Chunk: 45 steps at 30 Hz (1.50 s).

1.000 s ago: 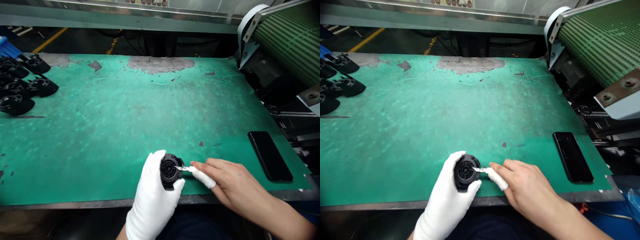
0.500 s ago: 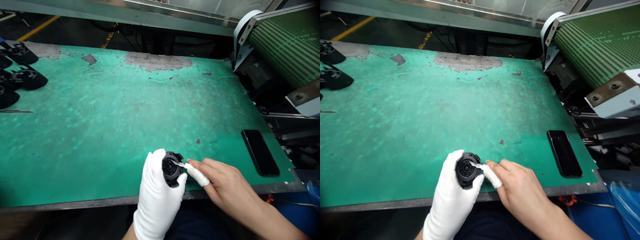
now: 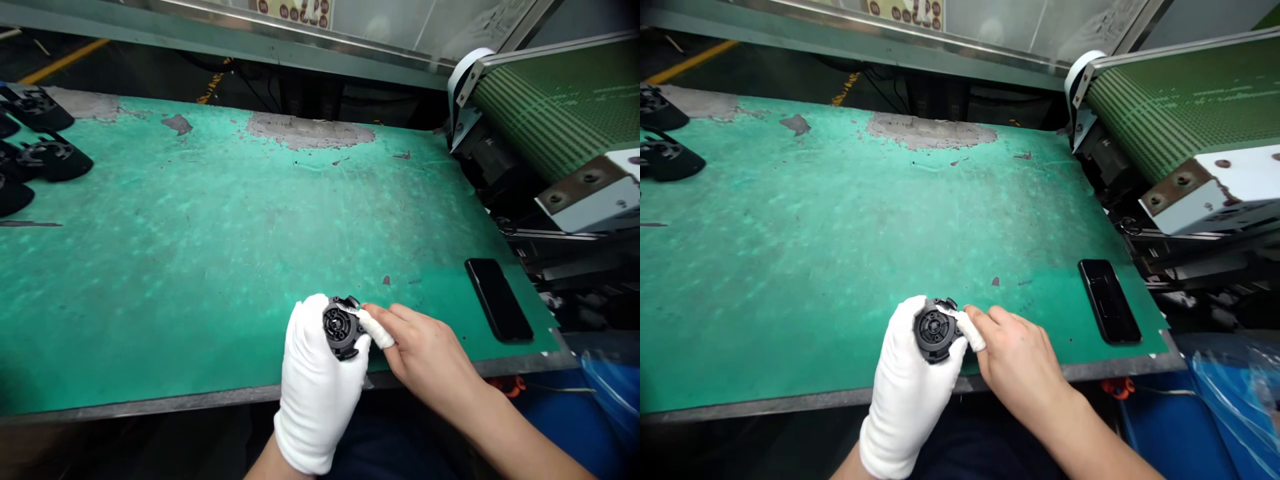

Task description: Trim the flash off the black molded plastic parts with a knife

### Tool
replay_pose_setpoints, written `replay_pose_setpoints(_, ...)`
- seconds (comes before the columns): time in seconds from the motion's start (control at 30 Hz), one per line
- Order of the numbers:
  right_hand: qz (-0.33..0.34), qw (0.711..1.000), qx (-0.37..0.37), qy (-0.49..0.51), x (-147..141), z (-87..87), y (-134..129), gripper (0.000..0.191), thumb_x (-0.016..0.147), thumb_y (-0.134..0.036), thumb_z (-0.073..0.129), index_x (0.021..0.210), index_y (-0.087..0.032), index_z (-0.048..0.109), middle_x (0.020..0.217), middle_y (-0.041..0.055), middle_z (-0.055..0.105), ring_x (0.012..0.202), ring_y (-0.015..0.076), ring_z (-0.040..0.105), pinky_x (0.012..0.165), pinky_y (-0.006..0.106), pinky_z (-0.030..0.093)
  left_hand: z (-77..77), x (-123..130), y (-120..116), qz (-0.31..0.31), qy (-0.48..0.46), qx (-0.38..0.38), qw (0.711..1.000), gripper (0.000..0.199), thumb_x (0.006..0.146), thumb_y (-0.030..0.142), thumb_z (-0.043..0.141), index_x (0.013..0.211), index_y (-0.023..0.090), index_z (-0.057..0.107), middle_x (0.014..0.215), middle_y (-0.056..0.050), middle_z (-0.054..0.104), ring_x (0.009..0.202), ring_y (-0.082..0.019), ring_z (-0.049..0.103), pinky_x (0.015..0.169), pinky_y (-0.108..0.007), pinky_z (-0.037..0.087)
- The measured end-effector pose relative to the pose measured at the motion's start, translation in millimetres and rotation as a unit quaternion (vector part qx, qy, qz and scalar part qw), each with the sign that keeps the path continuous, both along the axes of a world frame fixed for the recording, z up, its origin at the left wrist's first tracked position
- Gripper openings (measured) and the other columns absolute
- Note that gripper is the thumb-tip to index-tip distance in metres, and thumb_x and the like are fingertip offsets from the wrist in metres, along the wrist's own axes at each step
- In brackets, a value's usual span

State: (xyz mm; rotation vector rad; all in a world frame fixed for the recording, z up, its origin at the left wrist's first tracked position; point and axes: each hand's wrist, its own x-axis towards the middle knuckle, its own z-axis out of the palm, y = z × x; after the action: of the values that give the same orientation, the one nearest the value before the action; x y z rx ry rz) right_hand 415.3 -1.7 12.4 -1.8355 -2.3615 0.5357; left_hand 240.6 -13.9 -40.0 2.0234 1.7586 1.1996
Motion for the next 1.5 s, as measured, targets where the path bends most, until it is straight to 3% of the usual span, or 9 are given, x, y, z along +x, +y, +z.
replay_pose_setpoints(0.17,0.040,0.986,-0.064,0.149,17.6,5.6,-9.3,0.047,0.097,-0.016,0.040,0.140,-0.026,0.055,0.119,0.0057,0.071,0.102,0.0221,0.069,0.087,0.038,0.056,9.8,-14.0,4.1,-0.061,-0.016,-0.085,0.994,0.072,0.084,0.024,0.071,0.147,0.020,0.037,0.143,-0.017,0.055,0.136,-0.033,0.053,0.117,-0.059,0.044)
replay_pose_setpoints(0.33,0.060,0.981,-0.112,0.147,33.0,11.4,-13.6,0.046,0.095,-0.013,0.040,0.135,-0.028,0.058,0.124,0.0036,0.072,0.104,0.0214,0.072,0.086,0.036,0.059,30.9,-48.2,15.8,-0.170,0.001,-0.208,0.963,0.092,0.084,0.021,0.068,0.158,0.030,0.014,0.166,-0.007,0.028,0.152,-0.027,0.031,0.125,-0.050,0.033)
replay_pose_setpoints(0.4,0.087,0.979,-0.114,0.141,32.6,11.2,-11.0,0.051,0.093,-0.010,0.042,0.139,-0.028,0.056,0.129,0.0051,0.070,0.111,0.0225,0.069,0.093,0.038,0.058,37.3,-55.9,19.6,-0.175,0.007,-0.225,0.959,0.100,0.081,0.022,0.072,0.159,0.033,0.010,0.168,-0.004,0.022,0.153,-0.028,0.027,0.125,-0.049,0.031)
replay_pose_setpoints(0.5,0.116,0.979,-0.108,0.130,29.2,8.9,-6.6,0.058,0.093,-0.008,0.042,0.147,-0.027,0.050,0.130,0.0083,0.069,0.108,0.0238,0.070,0.093,0.040,0.059,38.5,-54.3,21.8,-0.150,-0.001,-0.243,0.958,0.111,0.073,0.027,0.081,0.159,0.033,0.011,0.166,-0.005,0.027,0.152,-0.028,0.031,0.123,-0.049,0.033)
replay_pose_setpoints(0.7,0.122,0.980,-0.132,0.087,24.7,9.5,-5.1,0.067,0.087,-0.006,0.040,0.151,-0.026,0.046,0.120,0.0098,0.071,0.099,0.0262,0.072,0.086,0.043,0.061,23.5,-37.5,21.0,-0.135,0.007,-0.228,0.964,0.096,0.082,0.041,0.077,0.157,0.028,0.020,0.162,-0.007,0.036,0.150,-0.023,0.036,0.126,-0.044,0.032)
replay_pose_setpoints(0.9,0.151,0.967,-0.198,0.045,18.7,21.0,3.0,0.073,0.080,-0.004,0.043,0.149,-0.026,0.048,0.115,0.0089,0.073,0.096,0.0284,0.073,0.082,0.044,0.061,22.3,-40.2,22.4,-0.154,0.014,-0.235,0.960,0.093,0.086,0.046,0.073,0.158,0.028,0.016,0.162,-0.007,0.034,0.150,-0.022,0.034,0.126,-0.042,0.031)
replay_pose_setpoints(1.1,0.140,0.976,-0.158,0.060,24.3,19.9,3.2,0.073,0.081,-0.005,0.043,0.149,-0.030,0.048,0.118,0.0060,0.072,0.094,0.0263,0.072,0.081,0.044,0.062,21.4,-42.1,20.8,-0.157,0.020,-0.228,0.961,0.095,0.084,0.045,0.075,0.157,0.028,0.018,0.161,-0.007,0.037,0.149,-0.023,0.036,0.126,-0.042,0.033)
replay_pose_setpoints(1.27,0.174,0.965,-0.186,0.060,24.7,20.0,8.8,0.070,0.080,-0.004,0.043,0.145,-0.028,0.052,0.115,0.0059,0.073,0.092,0.0249,0.073,0.080,0.040,0.061,20.8,-41.3,21.6,-0.163,0.020,-0.224,0.961,0.093,0.085,0.045,0.073,0.157,0.027,0.018,0.160,-0.009,0.037,0.149,-0.024,0.037,0.125,-0.045,0.034)
replay_pose_setpoints(1.5,0.174,0.974,-0.132,0.059,24.7,15.7,13.8,0.064,0.082,-0.005,0.044,0.142,-0.028,0.053,0.122,0.0063,0.071,0.096,0.0258,0.072,0.079,0.040,0.059,20.9,-40.4,22.5,-0.167,0.016,-0.224,0.960,0.096,0.082,0.038,0.077,0.157,0.027,0.018,0.159,-0.009,0.039,0.148,-0.025,0.039,0.125,-0.046,0.035)
